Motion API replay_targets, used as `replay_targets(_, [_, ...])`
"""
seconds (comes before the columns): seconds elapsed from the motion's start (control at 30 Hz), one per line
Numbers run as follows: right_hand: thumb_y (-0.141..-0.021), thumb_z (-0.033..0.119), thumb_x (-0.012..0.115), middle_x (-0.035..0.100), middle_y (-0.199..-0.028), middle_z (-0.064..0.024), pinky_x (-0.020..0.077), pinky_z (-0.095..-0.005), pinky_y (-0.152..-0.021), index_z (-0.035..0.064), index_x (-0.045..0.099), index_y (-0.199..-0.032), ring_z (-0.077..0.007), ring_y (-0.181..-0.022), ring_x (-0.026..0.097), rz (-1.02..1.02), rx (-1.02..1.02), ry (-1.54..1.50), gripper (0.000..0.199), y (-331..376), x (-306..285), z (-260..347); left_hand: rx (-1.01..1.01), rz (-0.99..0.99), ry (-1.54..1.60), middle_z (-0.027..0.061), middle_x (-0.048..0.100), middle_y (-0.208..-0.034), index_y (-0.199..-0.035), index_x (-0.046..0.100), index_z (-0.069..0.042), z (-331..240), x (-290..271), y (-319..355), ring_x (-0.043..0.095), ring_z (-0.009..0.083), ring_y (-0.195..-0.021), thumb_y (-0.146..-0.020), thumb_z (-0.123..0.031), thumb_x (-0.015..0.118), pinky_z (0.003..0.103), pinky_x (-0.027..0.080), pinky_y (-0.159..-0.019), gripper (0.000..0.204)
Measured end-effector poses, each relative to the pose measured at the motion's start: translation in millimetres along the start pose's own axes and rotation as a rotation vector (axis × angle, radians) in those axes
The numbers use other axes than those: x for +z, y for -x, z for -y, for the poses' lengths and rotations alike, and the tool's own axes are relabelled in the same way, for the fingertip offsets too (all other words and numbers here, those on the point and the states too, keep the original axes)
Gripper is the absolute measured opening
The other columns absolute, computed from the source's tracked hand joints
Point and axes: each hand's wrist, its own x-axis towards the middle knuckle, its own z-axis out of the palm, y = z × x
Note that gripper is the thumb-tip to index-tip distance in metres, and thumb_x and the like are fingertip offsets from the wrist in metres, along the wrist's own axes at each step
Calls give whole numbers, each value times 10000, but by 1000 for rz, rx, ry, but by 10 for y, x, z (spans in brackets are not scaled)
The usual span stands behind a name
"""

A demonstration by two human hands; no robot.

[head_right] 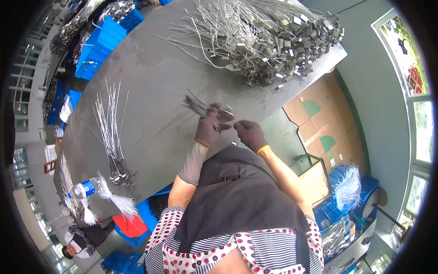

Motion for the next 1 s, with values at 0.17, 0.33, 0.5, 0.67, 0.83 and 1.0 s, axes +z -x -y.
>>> replay_targets(0.17, [-928,288,615,654,-741,-86,509,-316,-616,14,714,-1083,-137,-629,600,85,-365,187,330,-271,108,-94,134,91,252,150,666,-1110,-1246,528,-143,-350,172,-6,675,344,-998,-1023,-307,508,428,609,-675,277])
replay_targets(0.33, [-968,249,572,632,-728,-56,453,-279,-527,31,677,-1170,-108,-585,553,322,-21,-99,315,110,88,362,148,2,176,54,648,-829,-1221,549,-106,-470,-61,28,672,228,-669,-998,-306,568,293,522,-492,300])
replay_targets(0.5, [-999,228,537,616,-735,-34,392,-236,-472,38,619,-1252,-87,-555,524,369,65,-465,326,182,8,246,219,-188,155,-5,536,-726,-1174,601,-106,-721,-235,-166,478,128,-532,-1004,-282,567,242,316,-446,248])
replay_targets(0.67, [-994,239,551,692,-921,-107,421,-237,-478,-12,596,-1244,-136,-648,612,257,177,-509,357,76,-226,111,312,-267,-75,24,646,-850,-1122,623,-70,-1067,-436,-192,641,160,-748,-998,-339,574,265,501,-607,300])
replay_targets(0.83, [-989,432,506,694,-866,-115,419,-267,-484,-10,628,-1169,-139,-598,584,193,116,-573,493,-397,75,629,331,-212,-417,18,659,-874,-1112,684,-42,-498,-72,-214,624,99,-750,-998,-311,586,238,492,-642,307])
replay_targets(1.0, [-983,530,436,643,-743,-101,487,-335,-593,-12,645,-944,-187,-637,600,148,-76,-346,583,-804,351,928,224,-345,-382,-15,678,-766,-1061,724,-46,-512,202,-267,498,48,-609,-981,-310,614,234,366,-551,297])
